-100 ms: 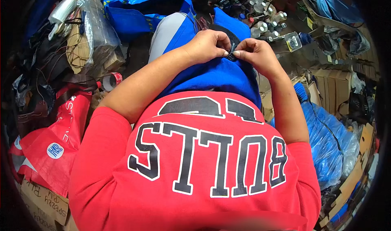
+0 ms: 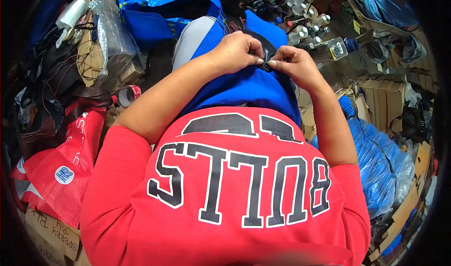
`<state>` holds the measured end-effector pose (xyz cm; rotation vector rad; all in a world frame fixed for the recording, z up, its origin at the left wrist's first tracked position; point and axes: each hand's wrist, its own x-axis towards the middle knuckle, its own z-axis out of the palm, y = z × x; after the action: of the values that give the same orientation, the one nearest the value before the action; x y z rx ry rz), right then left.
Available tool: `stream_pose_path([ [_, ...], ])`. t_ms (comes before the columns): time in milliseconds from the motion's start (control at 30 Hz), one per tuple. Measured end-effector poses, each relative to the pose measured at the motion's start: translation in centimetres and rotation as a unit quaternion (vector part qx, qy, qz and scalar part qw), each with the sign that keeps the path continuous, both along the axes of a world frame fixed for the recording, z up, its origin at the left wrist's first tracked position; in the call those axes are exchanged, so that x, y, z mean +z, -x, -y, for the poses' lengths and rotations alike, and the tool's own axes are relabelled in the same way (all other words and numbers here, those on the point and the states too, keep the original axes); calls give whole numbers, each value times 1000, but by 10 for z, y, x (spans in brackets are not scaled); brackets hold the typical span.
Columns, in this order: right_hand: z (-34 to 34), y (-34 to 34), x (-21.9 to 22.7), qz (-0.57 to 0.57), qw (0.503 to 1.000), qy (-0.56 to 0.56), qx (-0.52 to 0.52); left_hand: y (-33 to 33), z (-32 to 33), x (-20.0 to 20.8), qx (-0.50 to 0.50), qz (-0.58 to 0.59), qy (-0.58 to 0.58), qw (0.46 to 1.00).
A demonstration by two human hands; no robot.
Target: Hand-stitching a leather shoe component using a needle and thread.
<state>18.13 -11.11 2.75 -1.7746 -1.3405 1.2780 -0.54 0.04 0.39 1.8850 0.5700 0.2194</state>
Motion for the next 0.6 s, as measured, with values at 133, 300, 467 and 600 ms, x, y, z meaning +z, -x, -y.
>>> stream_pose_path([
  [133,8,-21,6,-61,996,22,-68,14,-10,5,18,76,-229,970],
  [300,25,-13,-9,-67,993,-54,-80,13,-5,14,-19,-16,-110,994],
  [467,46,-19,3,-68,995,-27,-65,6,-2,18,-36,-44,-37,998],
  [600,47,-44,28,-2,988,-147,-54,3,-1,18,-76,6,-144,987],
])
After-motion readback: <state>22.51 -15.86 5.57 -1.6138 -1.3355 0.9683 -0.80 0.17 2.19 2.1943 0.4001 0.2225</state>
